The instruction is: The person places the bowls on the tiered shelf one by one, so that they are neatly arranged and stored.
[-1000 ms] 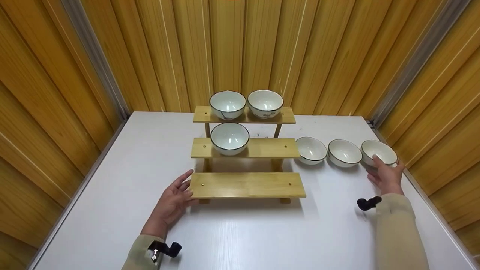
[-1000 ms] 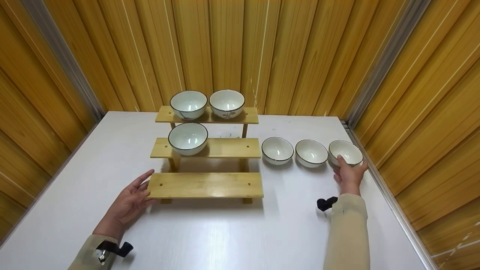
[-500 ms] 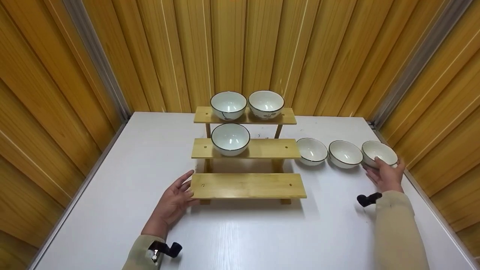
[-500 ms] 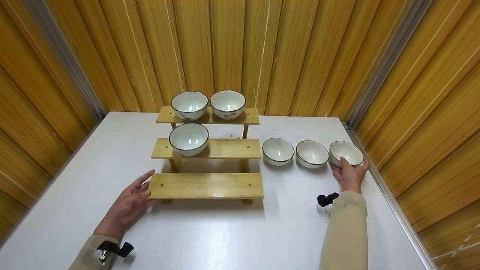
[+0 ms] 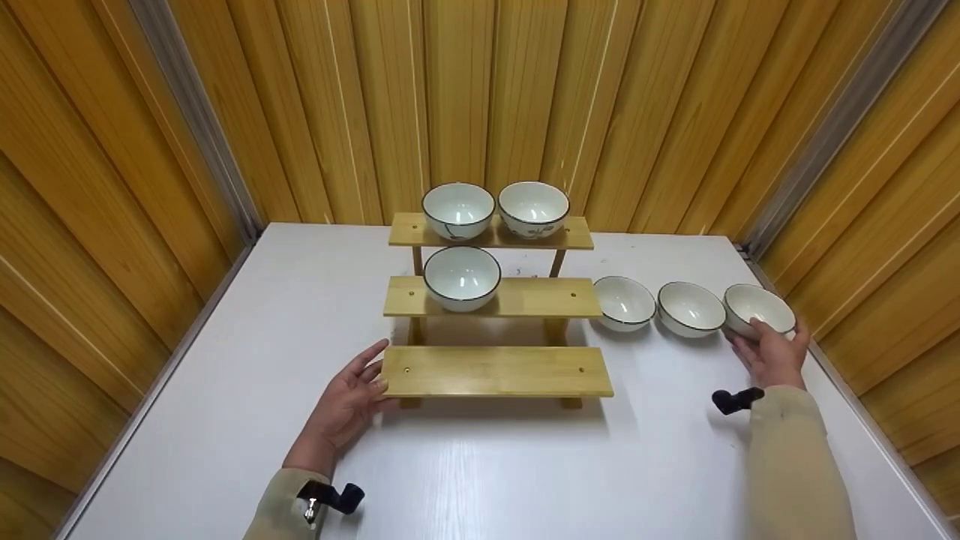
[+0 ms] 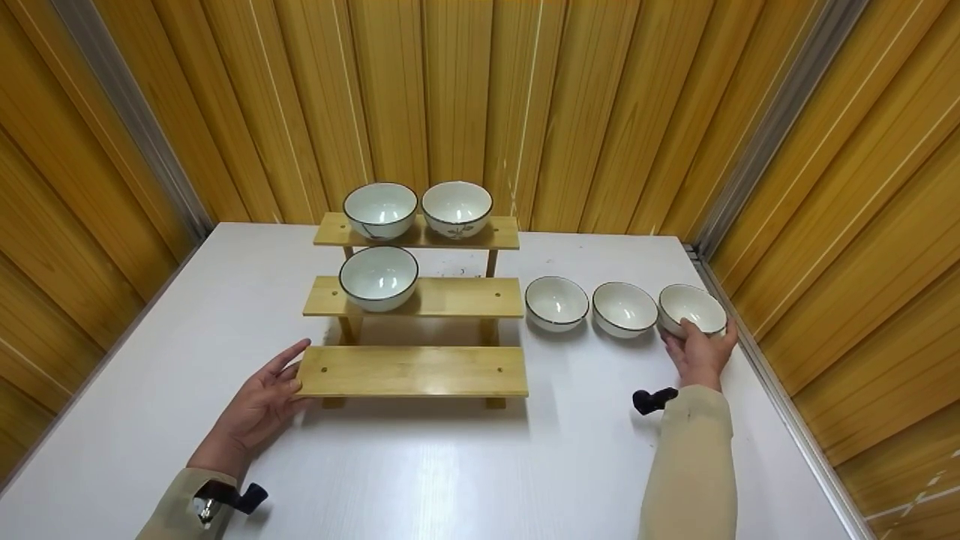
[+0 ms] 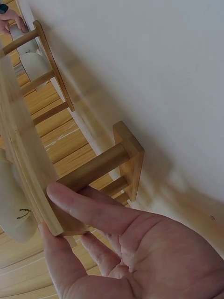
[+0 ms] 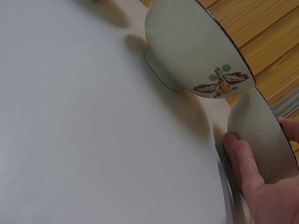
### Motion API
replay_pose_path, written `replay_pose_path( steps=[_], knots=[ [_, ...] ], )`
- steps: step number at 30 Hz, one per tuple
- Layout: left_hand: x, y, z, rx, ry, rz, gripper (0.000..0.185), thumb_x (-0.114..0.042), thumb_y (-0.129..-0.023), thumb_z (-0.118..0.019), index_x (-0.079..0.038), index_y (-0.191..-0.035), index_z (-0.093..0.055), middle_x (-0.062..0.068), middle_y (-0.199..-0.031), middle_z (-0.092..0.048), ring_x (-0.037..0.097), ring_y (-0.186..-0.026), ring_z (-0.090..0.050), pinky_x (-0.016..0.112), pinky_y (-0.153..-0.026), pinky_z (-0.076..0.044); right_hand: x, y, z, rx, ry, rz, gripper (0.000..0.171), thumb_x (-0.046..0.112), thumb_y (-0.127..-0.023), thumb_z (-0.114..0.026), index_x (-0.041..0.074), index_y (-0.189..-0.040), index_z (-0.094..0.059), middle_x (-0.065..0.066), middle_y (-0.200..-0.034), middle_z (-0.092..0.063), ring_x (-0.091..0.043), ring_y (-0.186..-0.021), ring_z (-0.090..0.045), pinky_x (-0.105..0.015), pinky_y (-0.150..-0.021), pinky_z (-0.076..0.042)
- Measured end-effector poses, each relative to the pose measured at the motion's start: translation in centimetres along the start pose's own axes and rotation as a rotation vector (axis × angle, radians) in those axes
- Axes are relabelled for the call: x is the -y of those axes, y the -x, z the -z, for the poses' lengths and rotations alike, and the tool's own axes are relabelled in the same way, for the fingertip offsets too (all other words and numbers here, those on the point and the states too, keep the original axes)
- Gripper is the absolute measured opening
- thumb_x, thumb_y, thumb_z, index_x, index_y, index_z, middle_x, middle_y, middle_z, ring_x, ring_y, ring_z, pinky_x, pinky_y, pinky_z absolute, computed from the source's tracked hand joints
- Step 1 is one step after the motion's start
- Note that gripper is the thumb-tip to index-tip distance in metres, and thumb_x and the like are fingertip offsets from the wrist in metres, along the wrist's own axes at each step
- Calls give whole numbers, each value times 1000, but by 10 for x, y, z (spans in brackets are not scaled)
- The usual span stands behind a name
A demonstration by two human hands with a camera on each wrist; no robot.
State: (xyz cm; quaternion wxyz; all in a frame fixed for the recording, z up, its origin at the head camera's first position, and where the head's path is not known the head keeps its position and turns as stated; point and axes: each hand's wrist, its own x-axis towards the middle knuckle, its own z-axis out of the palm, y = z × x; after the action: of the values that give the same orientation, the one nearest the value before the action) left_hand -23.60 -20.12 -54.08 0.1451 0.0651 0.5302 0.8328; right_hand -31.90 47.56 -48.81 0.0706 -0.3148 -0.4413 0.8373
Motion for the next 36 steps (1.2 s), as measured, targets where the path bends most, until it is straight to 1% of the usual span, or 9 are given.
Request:
replay_pose_path(
  steps=[4,6,9,12,16,19,26,31,36],
  knots=[
    [0,0,-1,-11,10,7,77,3,-97,-61,-14,-163,-25,3,-146,-54,21,-120,-67,37,-93,-59,0,4,1,2,-61,5,110,2,-94,-71,66,-153,-4,9,-172,11,-21,-118,-63,-39,-106,-51],
    [0,0,-1,-13,-4,5,77,3,-97,-60,-14,-164,-25,4,-148,-53,21,-120,-66,37,-94,-59,0,7,1,6,-96,9,110,2,-93,-72,66,-153,-7,11,-172,9,-20,-125,-58,-40,-105,-52],
    [0,0,-1,-22,-19,5,77,3,-97,-61,-14,-163,-26,4,-148,-52,21,-121,-66,37,-94,-58,1,11,1,11,-126,26,110,0,-92,-73,65,-154,-9,12,-171,8,-20,-119,-62,-39,-103,-54],
    [1,0,-1,-25,-13,5,77,3,-97,-62,-15,-163,-27,3,-148,-52,21,-122,-65,37,-94,-59,4,16,-1,10,-102,44,111,1,-92,-73,63,-155,-8,13,-171,11,-20,-117,-63,-37,-101,-56],
    [2,0,0,-11,7,-5,77,4,-97,-60,-13,-163,-25,2,-146,-53,20,-121,-65,36,-92,-59,10,22,-5,13,-55,44,112,4,-92,-74,63,-155,-3,16,-170,15,-21,-141,-43,-37,-101,-56],
    [2,0,1,8,-4,-16,77,4,-98,-60,-12,-164,-23,0,-145,-54,19,-121,-65,35,-92,-59,13,28,-8,18,-34,48,112,5,-93,-74,63,-155,-1,18,-169,16,-23,-149,-31,-37,-100,-57],
    [1,-1,-1,-9,28,8,79,5,-97,-61,-14,-163,-24,3,-144,-54,21,-119,-66,35,-91,-59,16,45,-13,77,-71,129,109,-3,-93,-69,57,-158,-5,26,-167,11,-28,-150,-21,-43,-91,-61],
    [0,-1,-2,-17,21,14,78,5,-97,-60,-14,-163,-25,3,-144,-54,20,-117,-67,34,-91,-59,19,58,-14,143,-84,147,108,-5,-94,-65,56,-159,-4,26,-166,11,-28,-149,-19,-44,-88,-62],
    [0,0,-2,-21,14,10,77,5,-97,-60,-14,-163,-25,3,-145,-54,21,-118,-67,36,-91,-59,20,69,-16,214,-117,161,105,-7,-95,-63,56,-159,-7,22,-164,11,-27,-143,-26,-46,-92,-60]
  ],
)
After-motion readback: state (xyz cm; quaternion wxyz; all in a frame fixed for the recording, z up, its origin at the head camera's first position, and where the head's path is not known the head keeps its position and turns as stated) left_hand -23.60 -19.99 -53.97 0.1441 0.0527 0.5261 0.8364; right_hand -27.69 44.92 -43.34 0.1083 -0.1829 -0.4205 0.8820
